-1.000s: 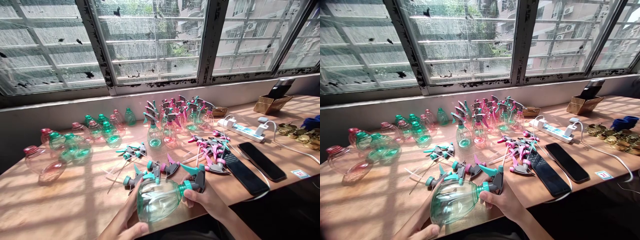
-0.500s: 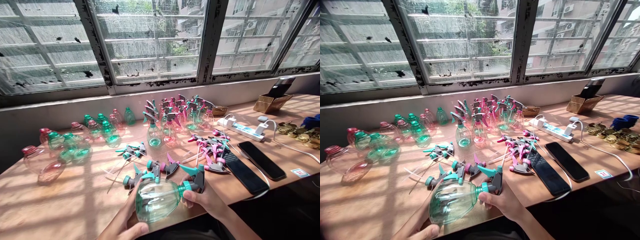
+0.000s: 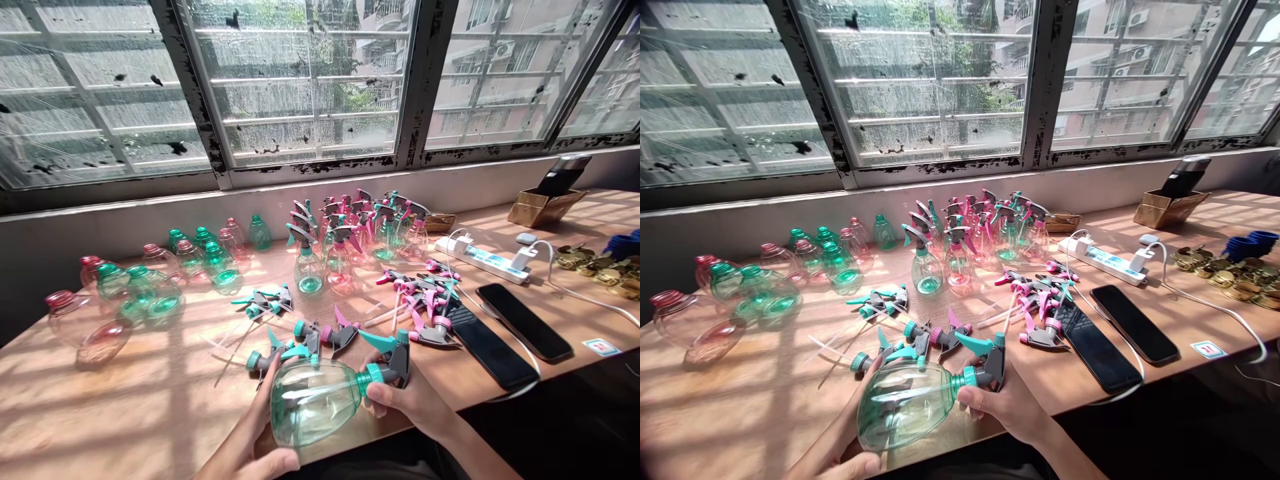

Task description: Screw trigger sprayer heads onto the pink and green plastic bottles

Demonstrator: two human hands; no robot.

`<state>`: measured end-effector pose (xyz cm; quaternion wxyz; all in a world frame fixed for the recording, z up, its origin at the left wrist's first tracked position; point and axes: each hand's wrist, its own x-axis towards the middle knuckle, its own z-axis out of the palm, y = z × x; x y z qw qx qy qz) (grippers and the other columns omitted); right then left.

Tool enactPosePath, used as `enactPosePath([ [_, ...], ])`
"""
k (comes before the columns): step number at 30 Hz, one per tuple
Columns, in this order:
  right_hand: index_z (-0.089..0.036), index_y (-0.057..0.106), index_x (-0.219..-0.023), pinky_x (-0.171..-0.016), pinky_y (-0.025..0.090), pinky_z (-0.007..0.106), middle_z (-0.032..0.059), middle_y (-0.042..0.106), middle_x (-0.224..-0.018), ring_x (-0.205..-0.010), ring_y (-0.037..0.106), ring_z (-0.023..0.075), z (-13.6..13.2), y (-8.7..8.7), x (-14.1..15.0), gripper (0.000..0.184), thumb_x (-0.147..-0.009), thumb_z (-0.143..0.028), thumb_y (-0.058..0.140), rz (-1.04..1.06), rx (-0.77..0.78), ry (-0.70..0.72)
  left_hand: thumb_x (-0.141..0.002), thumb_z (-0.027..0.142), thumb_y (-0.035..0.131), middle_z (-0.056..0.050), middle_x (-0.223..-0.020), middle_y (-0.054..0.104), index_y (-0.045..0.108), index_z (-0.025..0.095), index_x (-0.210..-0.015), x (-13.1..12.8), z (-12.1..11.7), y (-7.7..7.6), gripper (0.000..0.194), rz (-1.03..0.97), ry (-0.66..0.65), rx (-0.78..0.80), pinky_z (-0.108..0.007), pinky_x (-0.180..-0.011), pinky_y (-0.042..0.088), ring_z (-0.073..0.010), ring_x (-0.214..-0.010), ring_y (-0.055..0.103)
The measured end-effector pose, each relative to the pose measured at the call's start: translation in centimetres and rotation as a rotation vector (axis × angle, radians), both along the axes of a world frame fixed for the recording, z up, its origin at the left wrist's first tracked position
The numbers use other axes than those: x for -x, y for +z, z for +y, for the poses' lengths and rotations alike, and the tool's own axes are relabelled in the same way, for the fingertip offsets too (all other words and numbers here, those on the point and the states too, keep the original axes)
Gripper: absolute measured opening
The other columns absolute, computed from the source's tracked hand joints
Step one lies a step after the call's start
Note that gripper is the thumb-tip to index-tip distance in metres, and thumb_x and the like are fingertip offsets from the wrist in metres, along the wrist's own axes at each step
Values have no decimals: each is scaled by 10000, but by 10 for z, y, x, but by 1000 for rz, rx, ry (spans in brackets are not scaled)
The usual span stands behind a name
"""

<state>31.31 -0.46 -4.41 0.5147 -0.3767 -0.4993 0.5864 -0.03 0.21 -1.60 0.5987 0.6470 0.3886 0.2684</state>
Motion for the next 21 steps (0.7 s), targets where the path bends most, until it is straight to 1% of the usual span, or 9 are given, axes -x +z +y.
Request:
enactPosePath([
  [2,-197,657,-991,-570,537,304,-21,675,-620,-546,611,152,0,1,0,442,-843,-562,858,-4,-12,11,-913,598,761,89,-1819,171,183,472,-1681,4,1,-2,970,63,18,-2,-496,-1349,161,-353,-1679,121],
  [4,-191,667,-990,-576,537,301,-20,674,-624,-550,612,149,1,1,0,444,-844,-565,856,-4,-6,14,-897,613,768,97,-1818,173,206,475,-1679,7,1,-4,973,105,24,-12,-496,-1353,129,-352,-1682,113],
  [7,-186,665,-982,-576,539,296,-23,671,-618,-545,604,142,0,2,0,470,-828,-582,867,8,21,11,-930,579,747,123,-1824,131,158,512,-1679,10,2,-11,956,96,3,-39,-497,-1351,98,-332,-1688,75],
  [10,-192,644,-997,-566,538,291,-26,674,-608,-538,595,140,0,2,1,498,-809,-586,881,20,36,2,-997,519,683,156,-1829,23,93,541,-1677,12,2,-18,901,88,0,-88,-510,-1336,14,-297,-1686,-61],
  [12,-192,639,-1001,-558,537,287,-30,670,-598,-535,593,141,0,2,1,505,-803,-586,885,18,33,0,-1017,505,659,158,-1829,0,72,549,-1674,11,3,-20,883,56,-6,-83,-520,-1333,29,-291,-1682,-83],
  [15,-189,649,-984,-554,536,282,-30,666,-598,-533,594,139,0,2,1,492,-810,-589,877,11,21,7,-975,526,717,132,-1830,58,93,539,-1675,9,3,-17,938,14,-7,-24,-524,-1335,90,-313,-1686,4],
  [18,-184,666,-994,-568,542,285,-25,673,-621,-545,607,139,0,2,0,471,-830,-579,864,0,12,16,-916,572,770,92,-1827,111,167,472,-1687,9,1,-11,984,66,22,17,-513,-1343,118,-343,-1683,77],
  [21,-181,674,-997,-568,546,297,-22,675,-626,-546,606,144,0,2,0,476,-828,-584,862,-5,13,13,-908,593,769,63,-1822,164,220,432,-1692,7,-1,-6,971,83,31,26,-499,-1345,181,-360,-1677,137],
])
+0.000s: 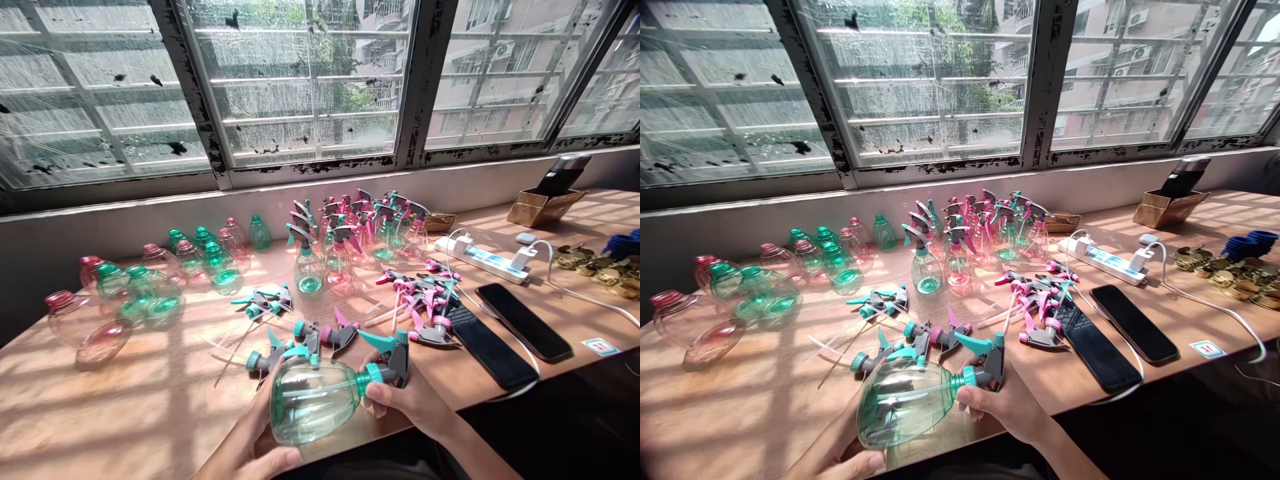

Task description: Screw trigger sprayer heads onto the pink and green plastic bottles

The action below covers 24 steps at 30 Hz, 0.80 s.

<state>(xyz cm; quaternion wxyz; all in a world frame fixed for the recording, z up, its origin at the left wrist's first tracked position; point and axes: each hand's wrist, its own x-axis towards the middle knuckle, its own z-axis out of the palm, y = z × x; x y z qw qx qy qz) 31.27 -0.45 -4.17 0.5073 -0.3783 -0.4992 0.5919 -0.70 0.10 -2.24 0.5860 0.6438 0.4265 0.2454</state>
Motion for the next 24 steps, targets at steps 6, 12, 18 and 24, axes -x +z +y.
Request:
enactPosePath([
  [6,-189,661,-977,-564,537,308,-16,690,-628,-540,599,145,0,0,0,472,-822,-585,867,-4,2,-7,-992,537,690,71,-1809,241,42,486,-1689,-13,4,11,953,-121,-39,-41,-485,-1322,250,-371,-1655,209],
  [12,-190,644,-976,-552,532,290,-17,679,-616,-531,586,136,-1,2,1,501,-805,-599,877,-6,9,-14,-939,550,761,52,-1816,176,95,454,-1697,-5,4,1,1013,-143,-42,-11,-504,-1311,295,-390,-1655,190],
  [18,-190,639,-967,-558,547,289,-19,679,-618,-530,594,135,0,1,1,510,-801,-610,876,-7,14,-15,-917,548,787,76,-1810,231,235,480,-1677,-4,-1,2,942,-74,-15,-6,-461,-1344,244,-361,-1663,214],
  [24,-184,648,-966,-550,533,280,-10,694,-610,-516,595,133,0,0,1,513,-798,-609,880,-18,6,-16,-1024,561,635,37,-1836,145,85,460,-1703,-17,-4,19,880,-124,-22,-20,-396,-1329,270,-312,-1664,229],
])
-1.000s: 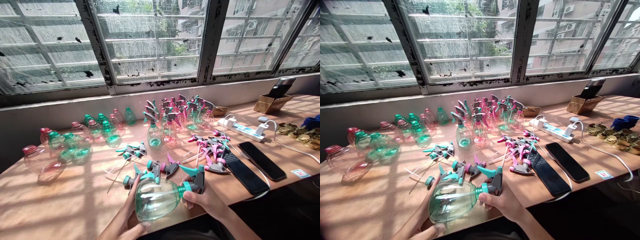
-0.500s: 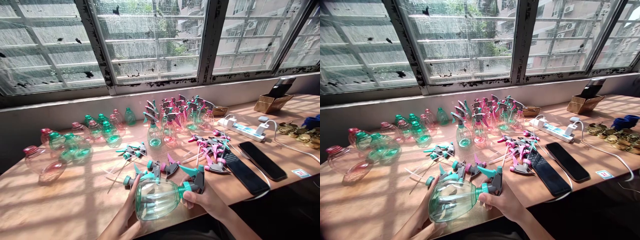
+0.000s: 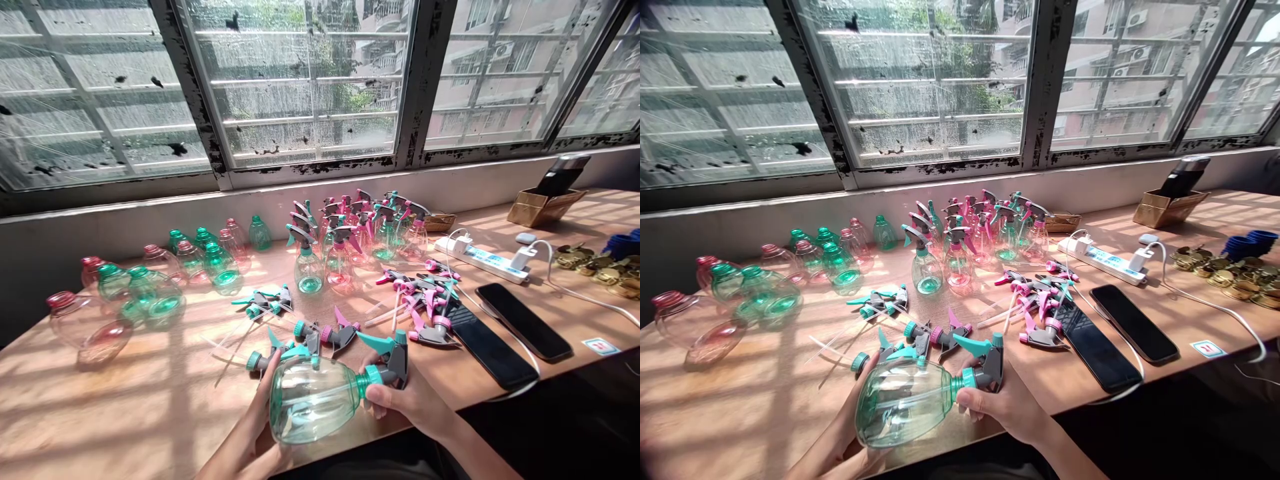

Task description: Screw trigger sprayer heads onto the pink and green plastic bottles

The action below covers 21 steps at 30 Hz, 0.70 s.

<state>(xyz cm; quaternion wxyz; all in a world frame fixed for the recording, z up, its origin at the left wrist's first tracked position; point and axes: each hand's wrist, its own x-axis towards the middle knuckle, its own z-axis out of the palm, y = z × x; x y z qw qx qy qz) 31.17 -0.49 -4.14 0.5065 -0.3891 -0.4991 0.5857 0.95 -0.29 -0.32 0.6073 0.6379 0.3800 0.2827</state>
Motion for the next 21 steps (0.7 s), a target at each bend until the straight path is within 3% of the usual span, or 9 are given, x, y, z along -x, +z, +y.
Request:
enactPosePath([
  [9,-208,627,-1001,-562,543,296,-29,678,-611,-531,596,143,1,-1,0,488,-821,-588,873,37,-13,-6,-1039,542,613,40,-1843,71,78,413,-1715,4,5,-13,872,-29,-25,1,-437,-1334,226,-347,-1674,154],
  [15,-195,653,-1022,-578,529,280,-36,667,-617,-538,600,134,1,-4,-1,469,-834,-564,872,35,-24,16,-999,572,654,5,-1807,270,35,420,-1710,5,9,-8,955,-20,-79,-33,-468,-1299,331,-383,-1636,282],
  [18,-190,660,-1021,-584,527,288,-25,680,-629,-543,596,137,0,-3,-2,470,-834,-565,873,25,-20,18,-967,555,708,-32,-1807,264,46,374,-1721,6,11,-4,1019,-17,-79,-102,-515,-1326,252,-398,-1658,181],
  [21,-191,667,-999,-576,530,298,-19,682,-641,-536,591,140,0,-1,-2,466,-827,-570,875,18,-24,17,-1002,563,649,-13,-1814,238,71,391,-1719,6,12,-4,936,-60,-105,-177,-525,-1335,214,-360,-1669,21],
])
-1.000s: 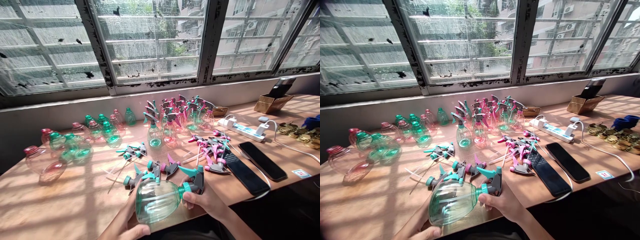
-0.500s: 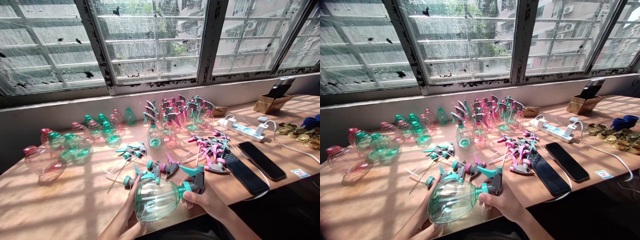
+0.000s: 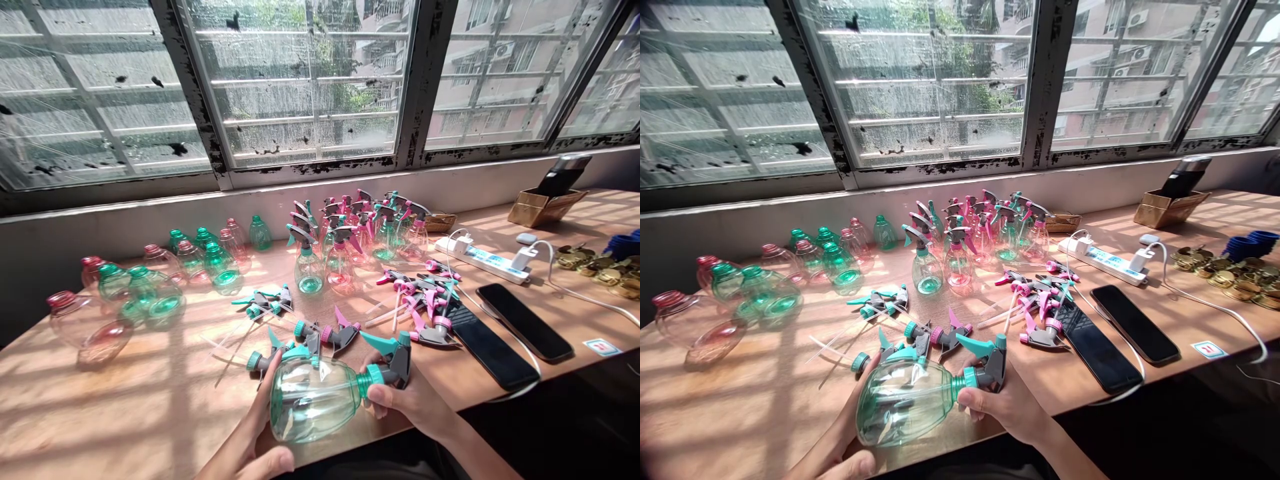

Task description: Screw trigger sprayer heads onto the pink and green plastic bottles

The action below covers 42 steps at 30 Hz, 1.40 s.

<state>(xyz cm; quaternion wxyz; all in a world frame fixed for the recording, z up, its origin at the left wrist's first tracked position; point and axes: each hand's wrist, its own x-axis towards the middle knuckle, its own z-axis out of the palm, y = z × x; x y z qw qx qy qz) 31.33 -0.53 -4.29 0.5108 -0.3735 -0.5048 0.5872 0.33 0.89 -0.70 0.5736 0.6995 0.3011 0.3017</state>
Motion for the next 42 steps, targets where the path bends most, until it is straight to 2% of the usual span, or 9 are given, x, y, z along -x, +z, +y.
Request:
enactPosePath([
  [3,-191,674,-990,-567,534,301,-20,680,-643,-529,588,141,1,1,1,469,-819,-579,876,3,-1,-1,-1041,559,577,21,-1818,211,63,420,-1712,-1,-1,-3,856,-52,-25,11,-513,-1321,267,-330,-1658,-66],
  [9,-196,679,-909,-561,525,294,-17,680,-634,-528,595,141,2,0,1,445,-834,-596,858,2,0,-2,-1000,492,700,22,-1833,126,62,441,-1703,2,-4,-11,951,15,10,159,-510,-1310,278,-364,-1648,247],
  [18,-182,676,-975,-566,530,283,-12,689,-645,-534,592,130,1,0,0,461,-837,-579,865,-10,0,7,-1032,527,635,13,-1830,182,43,438,-1704,-7,-10,3,900,33,79,194,-445,-1334,245,-326,-1656,258],
  [24,-184,671,-982,-569,525,269,-16,685,-640,-538,597,126,0,0,0,460,-843,-580,859,-6,2,6,-857,604,819,106,-1814,179,225,461,-1678,6,-7,-12,1024,132,129,203,-481,-1354,144,-360,-1682,108],
  [28,-183,668,-969,-560,525,271,-6,699,-652,-530,590,123,1,1,1,467,-835,-586,862,5,3,12,-901,596,772,104,-1810,198,255,467,-1674,12,-5,-17,939,180,140,180,-498,-1352,147,-363,-1680,124],
  [30,-185,665,-972,-559,529,272,-9,698,-646,-528,591,124,1,1,1,474,-824,-585,872,15,10,7,-926,562,764,69,-1818,193,197,456,-1691,8,-5,-16,958,141,131,173,-503,-1344,199,-371,-1671,170],
  [34,-184,669,-957,-558,525,268,-14,686,-629,-532,592,125,1,2,1,481,-816,-596,875,14,24,3,-989,504,709,-57,-1808,264,-23,400,-1708,-2,-2,-12,1032,-11,64,164,-494,-1219,461,-409,-1581,409],
  [36,-182,672,-960,-555,526,270,-16,681,-623,-526,590,125,1,3,1,486,-812,-597,877,9,26,6,-972,511,728,-52,-1794,308,-48,420,-1696,-4,-1,-11,1066,-17,48,172,-494,-1184,501,-415,-1528,492],
  [42,-184,669,-977,-561,529,270,-11,688,-642,-533,600,127,1,0,0,467,-831,-581,866,-11,-2,0,-873,654,770,73,-1810,221,156,477,-1681,9,-6,-18,1030,70,99,217,-538,-1325,220,-408,-1657,202],
])
